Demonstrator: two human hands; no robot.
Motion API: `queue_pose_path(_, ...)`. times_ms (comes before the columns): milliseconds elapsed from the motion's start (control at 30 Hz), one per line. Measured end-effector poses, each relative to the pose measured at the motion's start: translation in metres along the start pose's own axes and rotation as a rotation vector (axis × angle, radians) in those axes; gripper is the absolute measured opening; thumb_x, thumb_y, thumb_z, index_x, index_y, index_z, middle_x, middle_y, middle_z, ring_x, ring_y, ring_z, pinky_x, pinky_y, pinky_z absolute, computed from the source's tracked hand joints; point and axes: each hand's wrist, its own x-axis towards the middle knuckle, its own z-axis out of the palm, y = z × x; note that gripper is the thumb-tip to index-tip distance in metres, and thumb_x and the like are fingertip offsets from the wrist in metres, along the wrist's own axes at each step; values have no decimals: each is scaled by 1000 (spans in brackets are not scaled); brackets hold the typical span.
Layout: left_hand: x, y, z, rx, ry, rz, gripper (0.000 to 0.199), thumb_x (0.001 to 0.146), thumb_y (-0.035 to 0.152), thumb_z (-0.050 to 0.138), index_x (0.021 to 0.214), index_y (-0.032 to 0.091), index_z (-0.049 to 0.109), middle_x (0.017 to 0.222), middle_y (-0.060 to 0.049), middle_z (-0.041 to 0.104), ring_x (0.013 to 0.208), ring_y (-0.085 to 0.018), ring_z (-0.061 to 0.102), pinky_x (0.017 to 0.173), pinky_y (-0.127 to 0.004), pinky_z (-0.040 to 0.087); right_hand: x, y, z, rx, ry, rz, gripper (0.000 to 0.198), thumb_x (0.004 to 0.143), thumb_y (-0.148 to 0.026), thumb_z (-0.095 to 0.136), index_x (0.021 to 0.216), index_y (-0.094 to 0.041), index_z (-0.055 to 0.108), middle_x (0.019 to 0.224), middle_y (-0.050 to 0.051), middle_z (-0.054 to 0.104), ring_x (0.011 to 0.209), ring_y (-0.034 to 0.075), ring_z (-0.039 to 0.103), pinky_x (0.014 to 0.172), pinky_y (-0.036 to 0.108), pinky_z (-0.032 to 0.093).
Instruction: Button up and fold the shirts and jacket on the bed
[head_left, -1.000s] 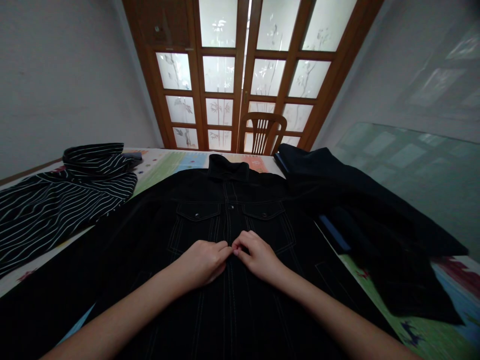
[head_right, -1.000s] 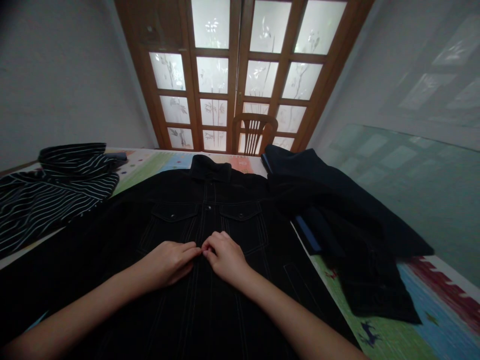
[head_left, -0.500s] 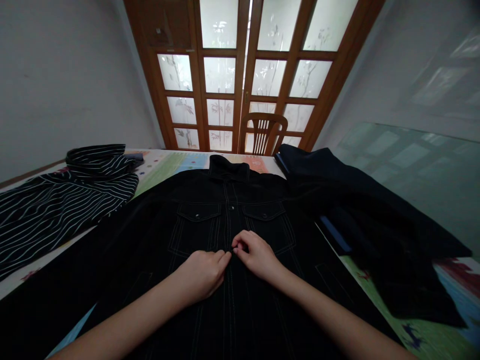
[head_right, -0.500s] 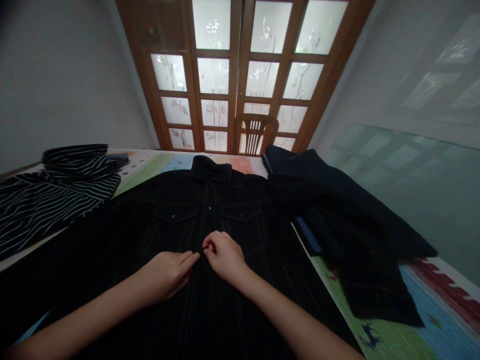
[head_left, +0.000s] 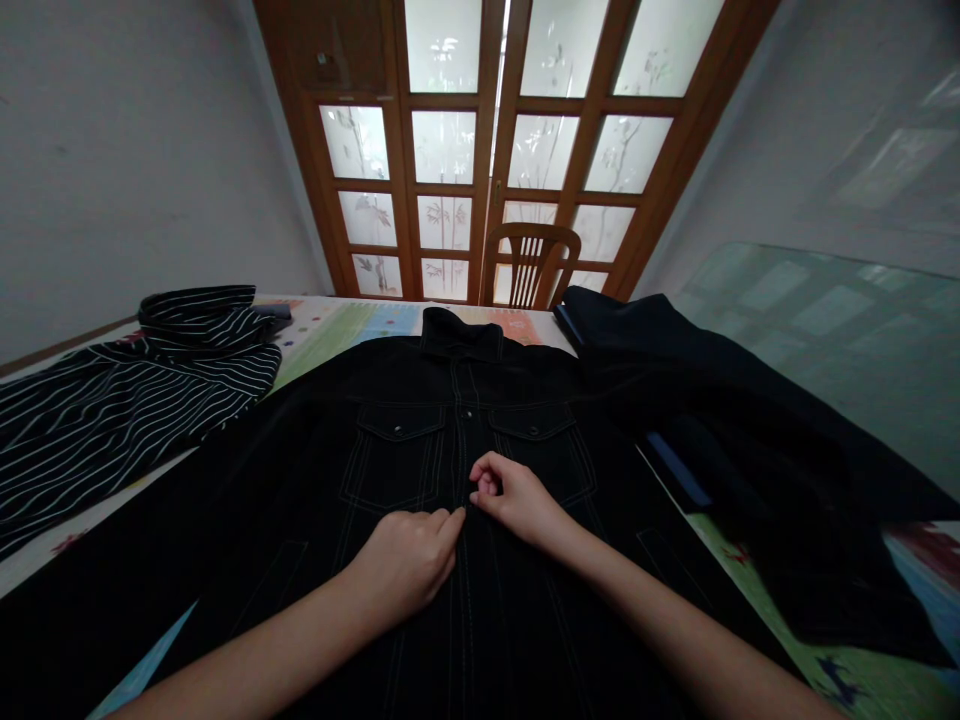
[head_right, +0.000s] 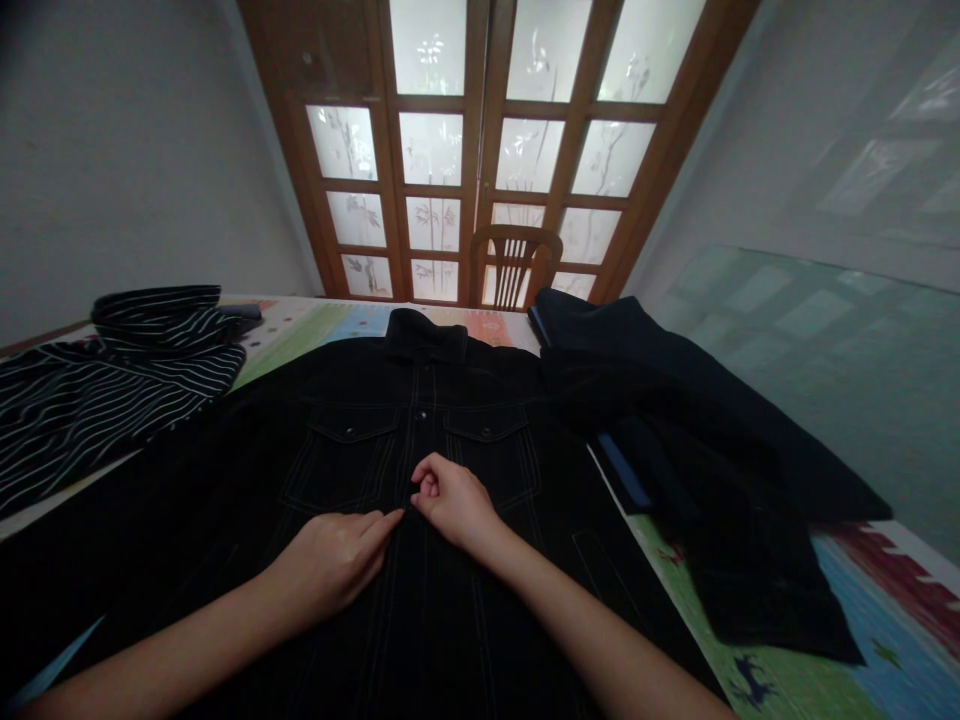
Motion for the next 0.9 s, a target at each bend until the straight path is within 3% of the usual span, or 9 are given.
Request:
queue_pose_path(267,2,-3,-7,-160,-31,-71,29,79,16,32,106,15,43,80,-4,62,68,-16,59,57,-27,46,1,2,2,-38,31,12,18,62,-9,52,76,-19,47,59,-6,45,56,8,44,52,20,34)
queue_pose_path(500,3,-4,-14,-160,-195,0,37,77,16,34,114,19,41,82,-3,61,67,-16,59,56,-26,46,1,2,2,-36,23,8,17,63,-10,53,76,-20,48,59,-6,46,57,8,45,52,20,33)
queue_pose_path(667,7,-3,-18,-211,-226,-39,36,77,16,33,111,20,45,85,-3,63,72,-17,59,59,-27,46,3,1,2,-29,12,18,16,62,-8,53,75,-19,49,59,-6,46,56,8,45,51,19,33)
queue_pose_path(900,10,-2,-17,-210,-248,-138,34,78,20,32,108,24,48,86,-4,64,75,-19,60,61,-30,46,13,-6,-5,3,-124,120,17,59,-4,55,69,-15,49,54,-7,45,48,5,41,45,17,32)
